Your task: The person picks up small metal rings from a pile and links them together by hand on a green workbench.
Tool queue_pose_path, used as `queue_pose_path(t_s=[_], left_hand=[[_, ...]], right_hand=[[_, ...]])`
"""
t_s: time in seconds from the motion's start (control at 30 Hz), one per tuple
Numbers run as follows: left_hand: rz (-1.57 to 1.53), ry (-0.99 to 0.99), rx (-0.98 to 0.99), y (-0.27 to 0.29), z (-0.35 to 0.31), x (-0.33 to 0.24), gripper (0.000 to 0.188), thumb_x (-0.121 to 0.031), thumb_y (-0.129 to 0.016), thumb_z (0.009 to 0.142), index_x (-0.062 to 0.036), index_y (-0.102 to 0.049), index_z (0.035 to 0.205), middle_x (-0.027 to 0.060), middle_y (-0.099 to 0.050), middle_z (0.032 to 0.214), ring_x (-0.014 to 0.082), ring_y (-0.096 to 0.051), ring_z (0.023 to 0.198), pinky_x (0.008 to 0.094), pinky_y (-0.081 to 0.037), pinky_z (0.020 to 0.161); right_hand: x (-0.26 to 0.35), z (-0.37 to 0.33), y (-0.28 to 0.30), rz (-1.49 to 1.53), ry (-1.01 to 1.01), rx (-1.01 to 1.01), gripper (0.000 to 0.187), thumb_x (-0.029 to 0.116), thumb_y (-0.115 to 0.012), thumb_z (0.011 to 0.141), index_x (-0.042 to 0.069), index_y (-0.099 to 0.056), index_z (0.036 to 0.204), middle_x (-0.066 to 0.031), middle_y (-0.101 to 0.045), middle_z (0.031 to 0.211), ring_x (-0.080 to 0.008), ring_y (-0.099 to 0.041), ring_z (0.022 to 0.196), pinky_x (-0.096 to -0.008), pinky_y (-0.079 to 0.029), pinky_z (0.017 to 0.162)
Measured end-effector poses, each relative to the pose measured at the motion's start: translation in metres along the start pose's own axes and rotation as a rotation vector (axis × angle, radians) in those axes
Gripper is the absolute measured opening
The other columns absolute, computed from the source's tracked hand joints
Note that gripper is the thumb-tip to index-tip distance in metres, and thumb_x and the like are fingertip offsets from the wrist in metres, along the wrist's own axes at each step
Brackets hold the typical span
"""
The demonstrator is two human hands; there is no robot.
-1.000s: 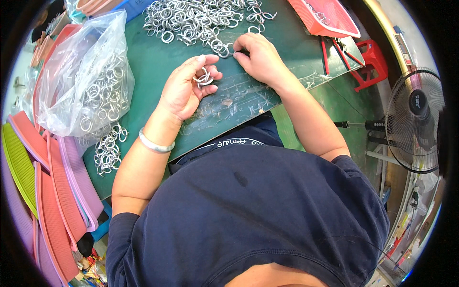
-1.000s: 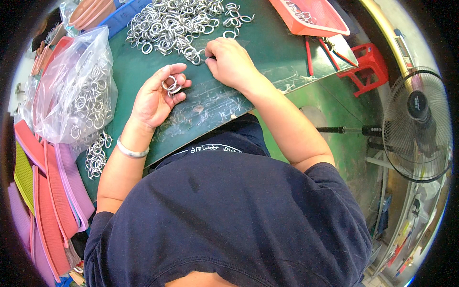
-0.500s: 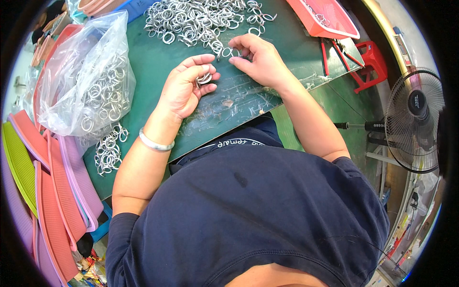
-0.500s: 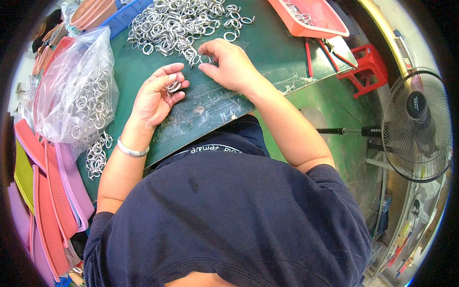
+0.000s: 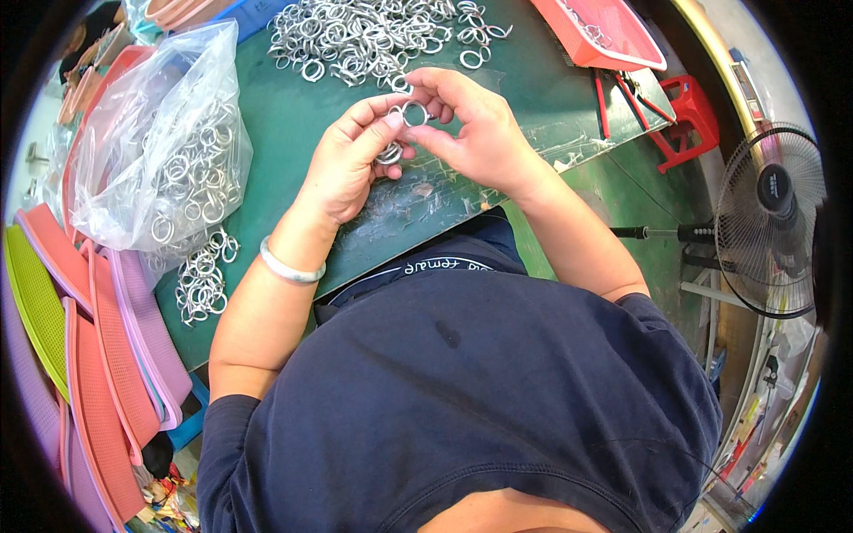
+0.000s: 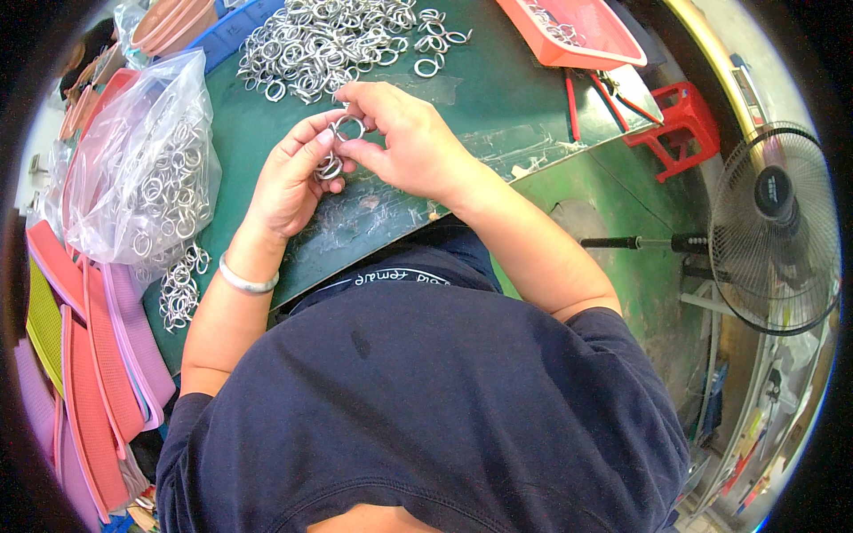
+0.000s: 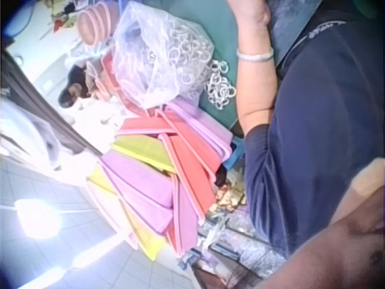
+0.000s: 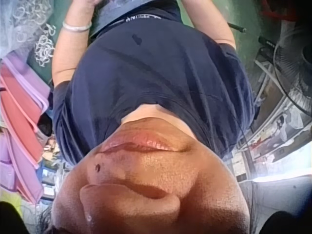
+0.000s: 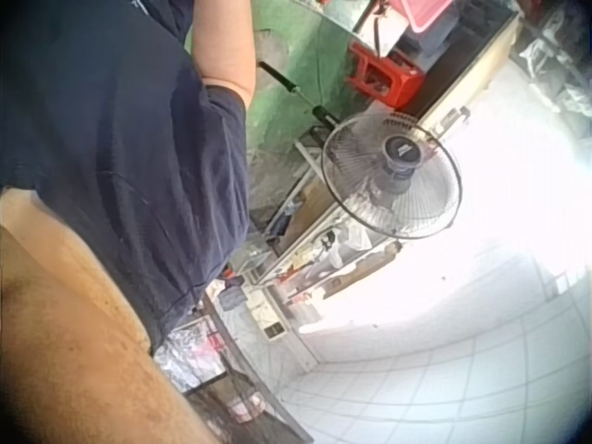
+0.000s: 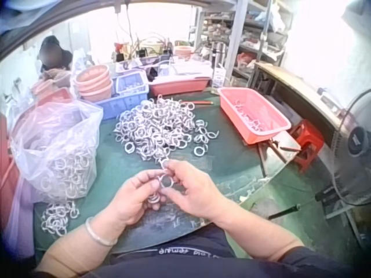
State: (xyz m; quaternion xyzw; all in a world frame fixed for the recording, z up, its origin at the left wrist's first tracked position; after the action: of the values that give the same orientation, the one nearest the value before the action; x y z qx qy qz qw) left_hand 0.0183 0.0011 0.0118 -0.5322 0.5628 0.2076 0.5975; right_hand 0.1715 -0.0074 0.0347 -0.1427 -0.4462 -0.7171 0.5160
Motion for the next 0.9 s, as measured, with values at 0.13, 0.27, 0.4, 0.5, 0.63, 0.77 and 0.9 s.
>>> queue_pose_path(t_s=[0.13, 0.27, 0.4, 0.5, 0.63, 0.77, 0.9], left_hand=[[0.124, -0.067, -0.009, 0.003, 0.001, 0.003, 0.026, -0.022, -0.048, 0.089, -0.0068, -0.053, 0.110, -0.0002, -0.057, 0.078, 0.0074, -0.053, 0.065, 0.0188, -0.041, 0.051], [0.058, 0.002, 0.032, 0.008, 0.004, 0.007, 0.028, -0.028, -0.045, 0.090, -0.0056, -0.054, 0.104, 0.0002, -0.056, 0.074, 0.0090, -0.053, 0.064, 0.0182, -0.040, 0.050], [-0.313, 0.208, 0.041, 0.011, 0.003, 0.007, 0.034, -0.033, -0.041, 0.091, -0.0025, -0.054, 0.098, 0.0034, -0.054, 0.073, 0.0126, -0.052, 0.063, 0.0196, -0.042, 0.049], [-0.507, 0.287, 0.116, 0.018, 0.007, 0.010, 0.039, -0.034, -0.039, 0.092, 0.0017, -0.052, 0.097, 0.0073, -0.053, 0.075, 0.0150, -0.052, 0.063, 0.0221, -0.044, 0.047], [-0.566, 0.313, 0.120, 0.022, 0.009, 0.011, 0.038, -0.033, -0.039, 0.092, 0.0023, -0.052, 0.096, 0.0081, -0.053, 0.076, 0.0162, -0.052, 0.063, 0.0222, -0.044, 0.047], [-0.615, 0.322, 0.111, 0.025, 0.010, 0.012, 0.037, -0.032, -0.039, 0.092, 0.0025, -0.051, 0.096, 0.0084, -0.053, 0.077, 0.0171, -0.052, 0.065, 0.0226, -0.045, 0.049], [-0.616, 0.328, 0.090, 0.024, 0.010, 0.011, 0.031, -0.026, -0.040, 0.091, 0.0018, -0.051, 0.095, 0.0091, -0.053, 0.078, 0.0179, -0.053, 0.066, 0.0232, -0.045, 0.051]], right_hand=[[0.004, 0.000, 0.001, -0.094, 0.075, -0.015, 0.044, 0.010, -0.070, 0.068, 0.003, -0.050, 0.106, -0.0113, -0.058, 0.087, -0.0214, -0.058, 0.070, -0.0299, -0.048, 0.063], [0.001, -0.002, 0.000, 0.034, -0.022, -0.011, 0.042, 0.011, -0.070, 0.068, 0.003, -0.051, 0.105, -0.0118, -0.058, 0.084, -0.0224, -0.059, 0.068, -0.0304, -0.049, 0.061], [-0.015, 0.002, 0.003, 0.060, -0.128, -0.013, 0.040, 0.015, -0.069, 0.069, 0.003, -0.053, 0.104, -0.0123, -0.058, 0.086, -0.0245, -0.059, 0.073, -0.0317, -0.048, 0.064], [-0.033, 0.001, 0.004, -0.293, -0.045, 0.028, 0.037, 0.016, -0.066, 0.071, 0.004, -0.054, 0.105, -0.0106, -0.057, 0.091, -0.0246, -0.055, 0.082, -0.0321, -0.045, 0.072], [-0.040, -0.003, -0.001, -0.456, -0.041, 0.142, 0.030, 0.018, -0.065, 0.070, 0.007, -0.059, 0.097, -0.0096, -0.055, 0.092, -0.0280, -0.051, 0.089, -0.0355, -0.042, 0.079], [-0.041, -0.002, -0.003, -0.442, -0.076, 0.169, 0.021, 0.018, -0.065, 0.070, 0.009, -0.062, 0.088, -0.0082, -0.055, 0.085, -0.0269, -0.051, 0.086, -0.0355, -0.043, 0.076], [-0.041, -0.003, -0.002, -0.356, -0.110, 0.134, 0.013, 0.015, -0.063, 0.071, 0.008, -0.064, 0.082, -0.0079, -0.058, 0.078, -0.0262, -0.055, 0.078, -0.0355, -0.045, 0.071]])
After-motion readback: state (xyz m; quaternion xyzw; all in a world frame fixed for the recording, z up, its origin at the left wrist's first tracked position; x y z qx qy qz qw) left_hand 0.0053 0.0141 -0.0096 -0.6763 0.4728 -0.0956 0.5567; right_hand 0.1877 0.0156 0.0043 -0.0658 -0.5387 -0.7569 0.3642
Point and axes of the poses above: each hand's wrist, its own z-axis towards the middle knuckle, its own y-axis out of the back of the hand, x = y × z, the point moved 2 cm from there along z, towards the middle knuckle
